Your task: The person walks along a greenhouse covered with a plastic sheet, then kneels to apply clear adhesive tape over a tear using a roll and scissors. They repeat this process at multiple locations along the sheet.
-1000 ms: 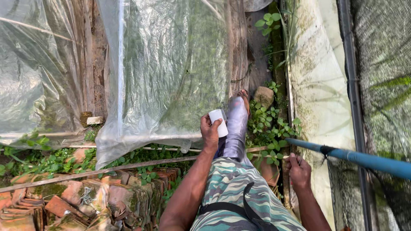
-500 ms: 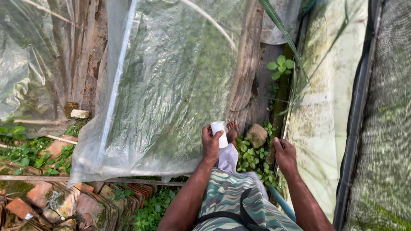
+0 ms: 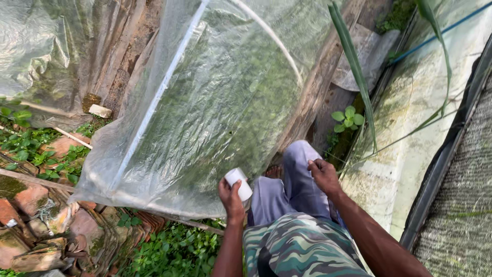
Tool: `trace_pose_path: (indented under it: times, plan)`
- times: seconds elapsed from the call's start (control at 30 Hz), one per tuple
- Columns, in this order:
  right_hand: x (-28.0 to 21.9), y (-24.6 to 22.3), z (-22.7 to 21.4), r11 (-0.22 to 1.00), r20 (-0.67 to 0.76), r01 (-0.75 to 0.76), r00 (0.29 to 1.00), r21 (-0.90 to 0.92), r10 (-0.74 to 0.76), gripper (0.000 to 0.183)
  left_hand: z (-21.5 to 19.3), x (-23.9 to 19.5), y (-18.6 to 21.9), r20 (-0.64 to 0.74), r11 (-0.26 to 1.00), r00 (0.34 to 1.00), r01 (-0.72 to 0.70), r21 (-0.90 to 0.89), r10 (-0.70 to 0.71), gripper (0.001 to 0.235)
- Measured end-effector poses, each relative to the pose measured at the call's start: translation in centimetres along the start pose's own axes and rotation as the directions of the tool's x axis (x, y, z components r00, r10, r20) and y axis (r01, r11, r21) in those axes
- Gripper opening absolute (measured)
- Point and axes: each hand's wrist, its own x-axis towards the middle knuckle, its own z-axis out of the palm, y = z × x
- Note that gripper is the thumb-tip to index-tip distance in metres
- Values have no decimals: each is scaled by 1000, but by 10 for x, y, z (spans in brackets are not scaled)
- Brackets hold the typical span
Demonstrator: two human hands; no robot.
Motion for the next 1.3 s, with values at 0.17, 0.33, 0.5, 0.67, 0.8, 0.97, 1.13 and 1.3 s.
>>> trace_pose_path:
  times: [0.17, 0.33, 0.5, 0.67, 0.8, 0.97, 1.13, 1.3]
  plan:
    - [60, -31, 22, 905, 216, 341, 932, -255, -291, 35, -7, -9, -12, -161, 990, 982, -112, -82, 98, 44]
    - [109, -50, 38, 918, 389, 309, 900, -249, -197, 36, 22, -12, -53, -337, 967, 929, -213, -143, 155, 40]
    - [141, -42, 38, 874, 465, 423, 840, -240, -279, 40, 55, -20, -94, -429, 966, 895, -204, -157, 119, 34]
    - [158, -13, 34, 847, 514, 342, 852, -408, -96, 36, 72, -28, -115, -477, 952, 877, -189, -241, 54, 43]
    - [172, 18, 51, 830, 585, 331, 811, -448, -7, 36, 60, -14, -138, -508, 964, 861, -168, -208, 40, 44]
    - [199, 53, 103, 806, 674, 411, 739, -427, -19, 36, 31, 26, -183, -530, 971, 847, -101, -219, -31, 51]
    - [243, 80, 170, 789, 743, 540, 648, -294, -168, 34, 3, 85, -234, -484, 970, 873, -168, -174, 64, 53]
    - [291, 75, 255, 748, 783, 643, 546, -165, -297, 29, -21, 151, -277, -398, 933, 902, -274, -233, 166, 53]
